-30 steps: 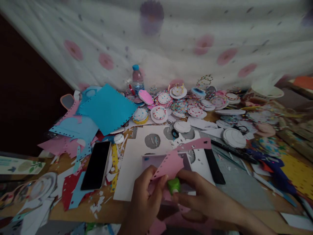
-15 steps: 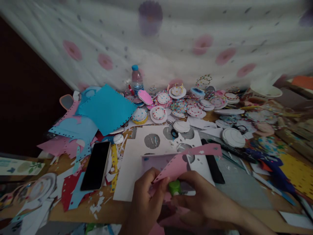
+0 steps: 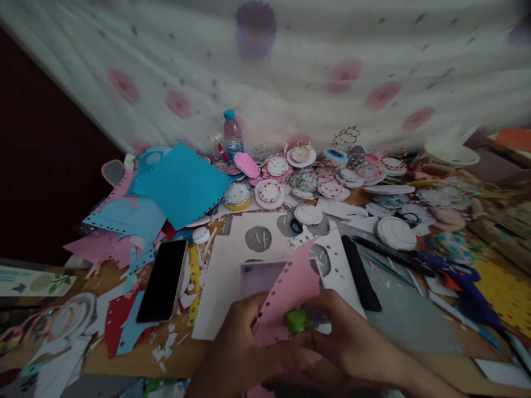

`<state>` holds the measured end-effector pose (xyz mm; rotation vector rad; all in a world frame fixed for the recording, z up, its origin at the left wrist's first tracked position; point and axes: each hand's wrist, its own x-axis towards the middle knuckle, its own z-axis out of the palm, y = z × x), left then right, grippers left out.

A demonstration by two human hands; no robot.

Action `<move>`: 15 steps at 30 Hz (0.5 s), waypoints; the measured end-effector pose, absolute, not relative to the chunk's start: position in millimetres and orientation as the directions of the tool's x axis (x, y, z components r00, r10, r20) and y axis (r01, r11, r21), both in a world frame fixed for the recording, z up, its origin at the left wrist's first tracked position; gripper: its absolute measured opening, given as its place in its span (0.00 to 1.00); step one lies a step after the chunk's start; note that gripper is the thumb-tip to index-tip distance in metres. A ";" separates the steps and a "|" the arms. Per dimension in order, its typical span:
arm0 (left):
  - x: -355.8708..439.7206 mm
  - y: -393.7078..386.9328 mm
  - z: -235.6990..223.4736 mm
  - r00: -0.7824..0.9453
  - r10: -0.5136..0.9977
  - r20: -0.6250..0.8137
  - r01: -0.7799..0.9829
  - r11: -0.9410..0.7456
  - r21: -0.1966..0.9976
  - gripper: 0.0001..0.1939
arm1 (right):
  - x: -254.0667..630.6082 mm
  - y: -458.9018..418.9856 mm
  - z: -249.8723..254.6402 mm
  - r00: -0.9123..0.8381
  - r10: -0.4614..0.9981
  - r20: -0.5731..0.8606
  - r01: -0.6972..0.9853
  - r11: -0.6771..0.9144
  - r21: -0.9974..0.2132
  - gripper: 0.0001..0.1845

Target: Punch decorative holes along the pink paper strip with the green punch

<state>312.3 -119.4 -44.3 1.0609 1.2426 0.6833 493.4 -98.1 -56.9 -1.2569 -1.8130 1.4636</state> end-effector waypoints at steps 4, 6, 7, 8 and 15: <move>318.3 -119.4 -42.5 0.261 0.877 -0.404 0.070 0.400 0.914 0.21 | 490.9 -95.2 -53.7 -0.437 0.894 -0.102 0.284 0.030 -0.958 0.13; 321.4 -119.9 -45.2 0.193 0.913 -0.358 0.149 0.334 0.931 0.13 | 490.1 -95.1 -57.7 -0.410 0.907 -0.093 0.253 0.016 -0.967 0.12; 322.3 -120.2 -46.9 0.178 0.923 -0.340 0.186 0.308 0.933 0.10 | 489.7 -95.1 -60.7 -0.405 0.910 -0.093 0.243 0.009 -0.970 0.12; 322.7 -120.5 -48.5 0.177 0.929 -0.325 0.216 0.285 0.934 0.08 | 489.1 -94.8 -64.0 -0.409 0.907 -0.095 0.239 0.006 -0.971 0.11; 313.2 -117.9 -60.3 0.113 0.973 -0.200 0.399 0.140 0.906 0.14 | 489.4 -81.7 -67.6 -0.569 0.821 -0.042 0.256 0.129 -0.958 0.12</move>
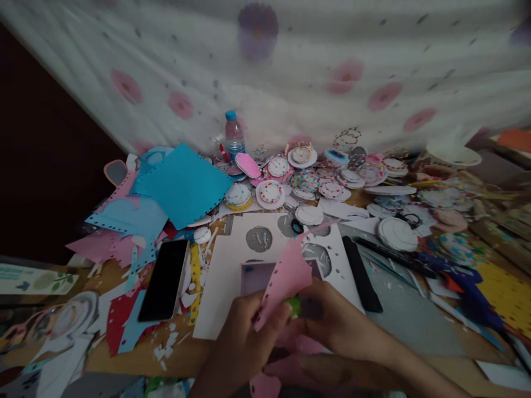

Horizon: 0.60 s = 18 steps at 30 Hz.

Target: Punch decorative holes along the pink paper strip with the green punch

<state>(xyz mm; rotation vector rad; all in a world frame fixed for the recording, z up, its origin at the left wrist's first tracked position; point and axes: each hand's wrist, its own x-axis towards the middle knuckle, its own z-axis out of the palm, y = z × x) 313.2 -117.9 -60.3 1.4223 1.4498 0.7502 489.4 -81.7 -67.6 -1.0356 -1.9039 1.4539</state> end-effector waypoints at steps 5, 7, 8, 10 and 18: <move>301.1 -114.2 -69.0 -0.073 0.982 -0.175 0.414 0.190 0.890 0.24 | 507.4 -69.8 -56.5 -0.594 0.800 -0.083 0.416 0.217 -0.883 0.14; 296.8 -114.0 -69.3 -0.103 0.976 -0.190 0.384 0.215 0.898 0.23 | 512.9 -66.3 -60.0 -0.561 0.828 0.003 0.473 0.323 -0.819 0.16; 295.2 -114.2 -68.9 -0.108 0.975 -0.196 0.372 0.223 0.901 0.23 | 514.3 -65.1 -63.3 -0.569 0.821 0.047 0.498 0.389 -0.775 0.17; 293.1 -114.6 -67.8 -0.107 0.974 -0.201 0.359 0.226 0.906 0.21 | 514.9 -63.7 -70.4 -0.615 0.784 0.084 0.527 0.488 -0.695 0.16; 303.9 -117.1 -59.3 -0.124 0.981 -0.150 0.315 0.182 0.931 0.12 | 509.9 -73.4 -63.8 -0.390 0.918 -0.071 0.395 0.097 -0.914 0.17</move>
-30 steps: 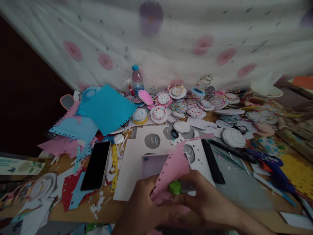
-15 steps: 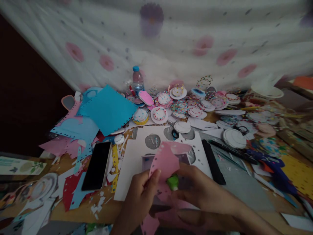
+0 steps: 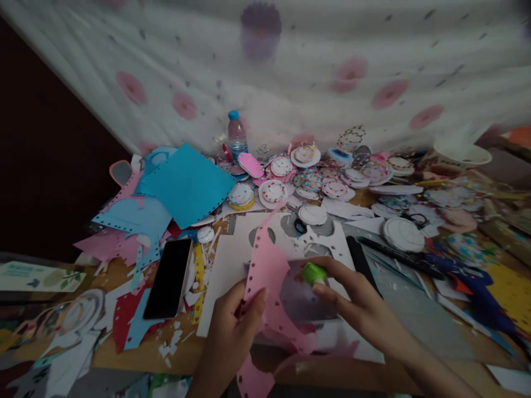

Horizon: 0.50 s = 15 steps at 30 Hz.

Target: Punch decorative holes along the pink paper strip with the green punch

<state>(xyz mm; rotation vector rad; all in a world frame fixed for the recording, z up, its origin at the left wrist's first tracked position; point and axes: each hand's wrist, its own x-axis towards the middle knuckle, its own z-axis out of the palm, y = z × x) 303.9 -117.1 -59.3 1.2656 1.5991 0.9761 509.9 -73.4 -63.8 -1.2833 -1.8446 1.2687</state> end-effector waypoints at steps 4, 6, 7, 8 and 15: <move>312.5 -119.4 -60.6 -0.116 0.983 -0.143 0.260 0.169 0.951 0.11 | 501.0 -83.6 -61.1 -0.446 0.865 -0.229 0.167 -0.171 -0.971 0.18; 315.0 -120.1 -62.8 -0.108 0.983 -0.148 0.254 0.171 0.952 0.10 | 497.9 -87.8 -61.9 -0.484 0.840 -0.244 0.118 -0.214 -0.970 0.18; 315.8 -120.3 -63.8 -0.104 0.983 -0.153 0.251 0.175 0.952 0.09 | 497.1 -89.3 -61.9 -0.495 0.832 -0.252 0.113 -0.225 -0.968 0.17; 316.5 -120.4 -64.6 -0.101 0.982 -0.160 0.246 0.181 0.952 0.09 | 496.6 -90.5 -61.5 -0.499 0.826 -0.262 0.116 -0.236 -0.965 0.17; 320.9 -120.2 -65.3 -0.077 0.985 -0.152 0.252 0.167 0.953 0.10 | 496.0 -90.5 -57.5 -0.509 0.809 -0.294 0.146 -0.255 -0.956 0.16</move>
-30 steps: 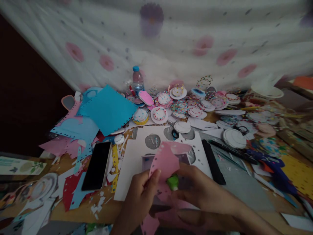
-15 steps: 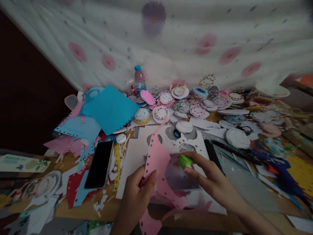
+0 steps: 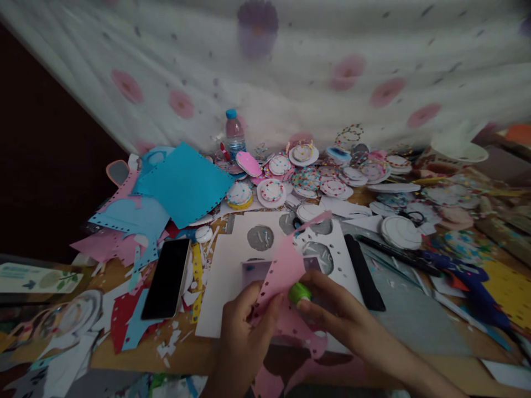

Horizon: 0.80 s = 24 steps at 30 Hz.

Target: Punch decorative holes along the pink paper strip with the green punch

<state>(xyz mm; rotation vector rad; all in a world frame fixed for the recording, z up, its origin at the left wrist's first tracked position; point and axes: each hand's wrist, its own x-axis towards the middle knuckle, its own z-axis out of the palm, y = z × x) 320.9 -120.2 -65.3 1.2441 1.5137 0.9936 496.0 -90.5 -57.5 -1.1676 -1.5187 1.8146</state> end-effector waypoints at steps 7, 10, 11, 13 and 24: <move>320.5 -119.7 -67.2 -0.034 0.994 -0.105 0.335 0.110 0.936 0.09 | 494.2 -86.3 -71.1 -0.506 0.816 -0.279 0.019 -0.312 -0.950 0.16; 321.1 -120.1 -66.8 -0.016 0.998 -0.056 0.351 0.059 0.935 0.08 | 494.5 -83.5 -74.0 -0.504 0.818 -0.276 -0.036 -0.340 -0.940 0.17; 321.2 -120.3 -66.5 -0.003 0.999 -0.049 0.358 0.047 0.932 0.07 | 494.7 -82.8 -74.3 -0.506 0.818 -0.274 -0.047 -0.343 -0.938 0.17; 321.1 -120.8 -66.3 0.023 0.998 -0.053 0.364 0.041 0.931 0.07 | 494.7 -82.3 -74.5 -0.510 0.818 -0.266 -0.057 -0.341 -0.938 0.17; 318.6 -120.5 -70.5 0.109 0.990 -0.090 0.409 0.038 0.912 0.06 | 492.6 -82.7 -72.7 -0.525 0.804 -0.280 -0.009 -0.334 -0.942 0.19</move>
